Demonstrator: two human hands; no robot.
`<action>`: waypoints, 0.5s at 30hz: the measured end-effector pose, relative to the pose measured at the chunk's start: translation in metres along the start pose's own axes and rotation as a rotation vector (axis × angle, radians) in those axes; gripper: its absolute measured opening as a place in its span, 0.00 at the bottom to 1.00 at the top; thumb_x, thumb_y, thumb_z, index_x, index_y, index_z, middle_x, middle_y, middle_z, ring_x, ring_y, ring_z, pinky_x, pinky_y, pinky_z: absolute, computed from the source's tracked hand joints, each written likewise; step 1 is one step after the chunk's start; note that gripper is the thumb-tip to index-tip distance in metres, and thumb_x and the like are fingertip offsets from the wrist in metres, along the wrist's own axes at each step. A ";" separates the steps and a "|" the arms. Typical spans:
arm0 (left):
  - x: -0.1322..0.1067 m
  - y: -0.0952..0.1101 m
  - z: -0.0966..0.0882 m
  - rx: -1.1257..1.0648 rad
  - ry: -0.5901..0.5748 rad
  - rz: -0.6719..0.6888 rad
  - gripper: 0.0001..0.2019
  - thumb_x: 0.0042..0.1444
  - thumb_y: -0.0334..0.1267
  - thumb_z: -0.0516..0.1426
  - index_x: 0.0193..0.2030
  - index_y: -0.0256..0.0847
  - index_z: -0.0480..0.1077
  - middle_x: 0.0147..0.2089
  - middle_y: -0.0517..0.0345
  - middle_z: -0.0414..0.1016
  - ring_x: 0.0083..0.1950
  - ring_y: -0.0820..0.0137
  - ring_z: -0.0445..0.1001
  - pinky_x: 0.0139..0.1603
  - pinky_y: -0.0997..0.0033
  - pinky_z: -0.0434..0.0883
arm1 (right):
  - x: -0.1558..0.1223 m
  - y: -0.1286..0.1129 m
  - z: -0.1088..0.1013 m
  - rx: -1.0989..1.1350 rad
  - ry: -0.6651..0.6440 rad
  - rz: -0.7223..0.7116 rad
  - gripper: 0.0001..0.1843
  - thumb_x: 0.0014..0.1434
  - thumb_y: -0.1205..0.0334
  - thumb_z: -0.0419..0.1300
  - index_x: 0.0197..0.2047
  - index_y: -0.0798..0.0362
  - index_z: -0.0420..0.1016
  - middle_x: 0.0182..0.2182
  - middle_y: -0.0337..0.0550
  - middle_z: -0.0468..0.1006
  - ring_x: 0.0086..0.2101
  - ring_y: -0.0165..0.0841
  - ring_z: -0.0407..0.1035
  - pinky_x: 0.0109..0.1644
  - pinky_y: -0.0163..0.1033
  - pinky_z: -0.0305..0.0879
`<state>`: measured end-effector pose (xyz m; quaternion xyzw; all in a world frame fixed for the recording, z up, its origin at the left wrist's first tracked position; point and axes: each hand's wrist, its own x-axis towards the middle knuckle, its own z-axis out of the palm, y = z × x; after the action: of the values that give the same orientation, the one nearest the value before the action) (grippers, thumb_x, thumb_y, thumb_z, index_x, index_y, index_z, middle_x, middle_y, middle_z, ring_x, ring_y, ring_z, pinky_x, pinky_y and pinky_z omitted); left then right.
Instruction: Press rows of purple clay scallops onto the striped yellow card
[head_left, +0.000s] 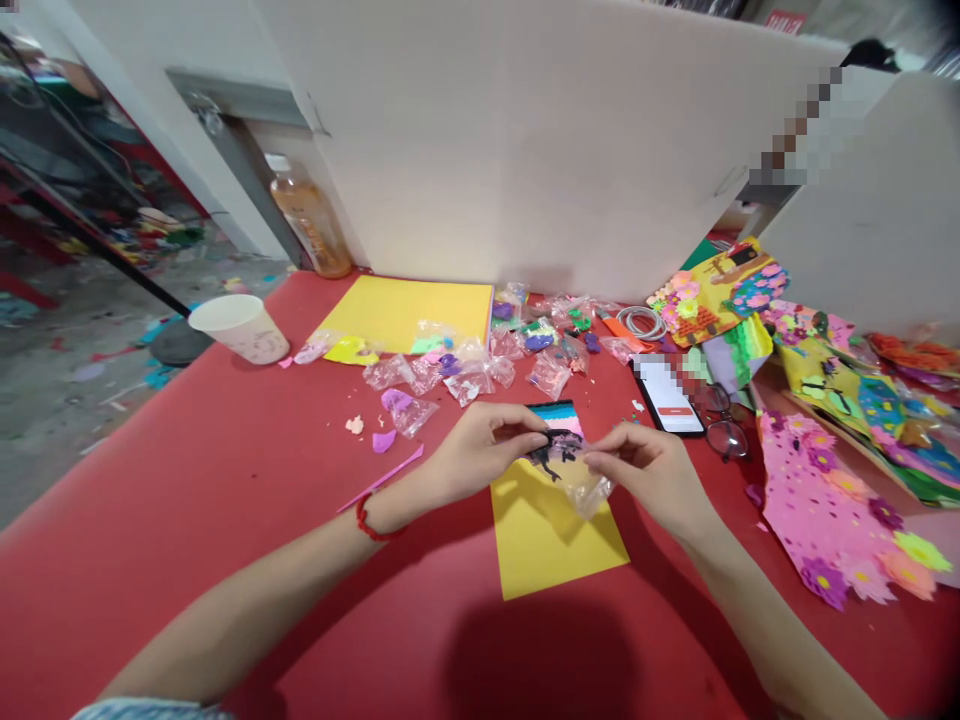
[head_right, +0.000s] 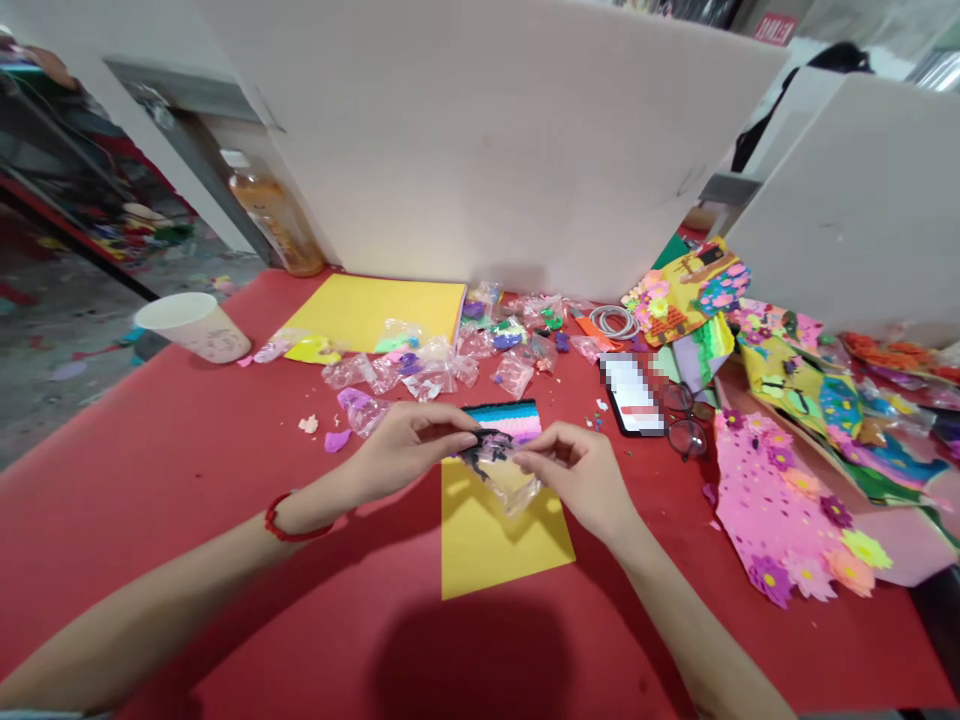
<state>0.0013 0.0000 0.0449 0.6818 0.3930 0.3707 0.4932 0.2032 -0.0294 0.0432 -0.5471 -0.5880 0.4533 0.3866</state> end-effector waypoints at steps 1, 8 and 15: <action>0.000 -0.002 -0.001 -0.022 -0.022 -0.017 0.05 0.50 0.33 0.57 0.29 0.35 0.74 0.28 0.55 0.76 0.29 0.73 0.72 0.31 0.75 0.71 | -0.001 0.000 -0.001 -0.022 0.026 -0.008 0.12 0.44 0.53 0.66 0.23 0.53 0.73 0.20 0.40 0.75 0.22 0.29 0.66 0.25 0.35 0.61; -0.004 -0.005 0.000 -0.085 -0.276 -0.028 0.09 0.52 0.38 0.57 0.34 0.34 0.75 0.31 0.53 0.77 0.31 0.71 0.73 0.31 0.74 0.71 | -0.006 -0.009 0.004 -0.184 -0.033 -0.105 0.06 0.47 0.58 0.64 0.26 0.51 0.75 0.25 0.41 0.77 0.28 0.32 0.70 0.34 0.39 0.65; -0.009 -0.021 0.007 -0.125 0.036 -0.072 0.08 0.50 0.37 0.59 0.28 0.34 0.76 0.26 0.54 0.77 0.26 0.73 0.71 0.28 0.76 0.68 | -0.002 0.002 0.015 0.027 -0.146 0.028 0.11 0.50 0.55 0.61 0.34 0.52 0.74 0.31 0.43 0.78 0.33 0.33 0.72 0.40 0.40 0.68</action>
<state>-0.0001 -0.0067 0.0216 0.6283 0.4020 0.3889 0.5407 0.1899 -0.0327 0.0372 -0.5154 -0.6009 0.5053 0.3435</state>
